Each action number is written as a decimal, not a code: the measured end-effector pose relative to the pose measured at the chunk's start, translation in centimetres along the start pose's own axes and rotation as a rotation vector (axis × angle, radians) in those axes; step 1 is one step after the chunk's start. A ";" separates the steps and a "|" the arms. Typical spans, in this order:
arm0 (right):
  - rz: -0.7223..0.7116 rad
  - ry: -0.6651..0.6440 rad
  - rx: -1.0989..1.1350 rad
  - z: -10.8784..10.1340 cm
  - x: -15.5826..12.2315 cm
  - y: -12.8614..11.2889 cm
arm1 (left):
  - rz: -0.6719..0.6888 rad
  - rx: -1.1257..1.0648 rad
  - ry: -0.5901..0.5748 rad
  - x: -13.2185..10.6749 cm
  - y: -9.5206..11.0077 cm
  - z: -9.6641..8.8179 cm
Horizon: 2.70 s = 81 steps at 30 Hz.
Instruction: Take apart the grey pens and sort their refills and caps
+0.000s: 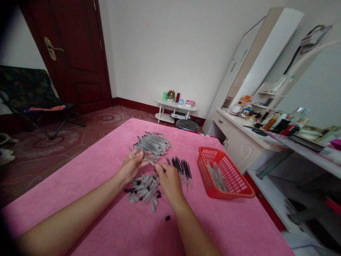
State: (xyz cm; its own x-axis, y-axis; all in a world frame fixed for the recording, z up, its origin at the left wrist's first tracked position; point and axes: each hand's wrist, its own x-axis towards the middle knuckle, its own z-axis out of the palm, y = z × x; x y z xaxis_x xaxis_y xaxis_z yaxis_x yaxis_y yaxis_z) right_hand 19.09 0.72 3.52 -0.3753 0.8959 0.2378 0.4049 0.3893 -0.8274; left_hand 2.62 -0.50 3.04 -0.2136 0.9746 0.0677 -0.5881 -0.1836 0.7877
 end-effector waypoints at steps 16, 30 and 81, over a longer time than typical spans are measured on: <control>-0.025 0.054 -0.009 -0.1 0.0 -0.1 | 0.008 0.012 -0.018 0.1 -0.2 -0.3; 0.024 0.006 0.063 -0.1 0.0 -0.2 | 0.003 0.008 -0.008 0.1 -0.2 -0.3; 0.002 0.094 -0.204 -0.6 -0.3 -0.5 | 0.004 0.022 0.008 0.3 -0.4 -0.5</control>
State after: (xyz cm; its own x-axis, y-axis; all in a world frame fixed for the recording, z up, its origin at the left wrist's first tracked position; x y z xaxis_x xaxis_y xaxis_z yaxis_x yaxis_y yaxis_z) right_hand 19.49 0.32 4.19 -0.2992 0.9088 0.2907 0.5696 0.4145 -0.7098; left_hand 2.41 -0.25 2.43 -0.2226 0.9727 0.0661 -0.5700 -0.1849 0.8006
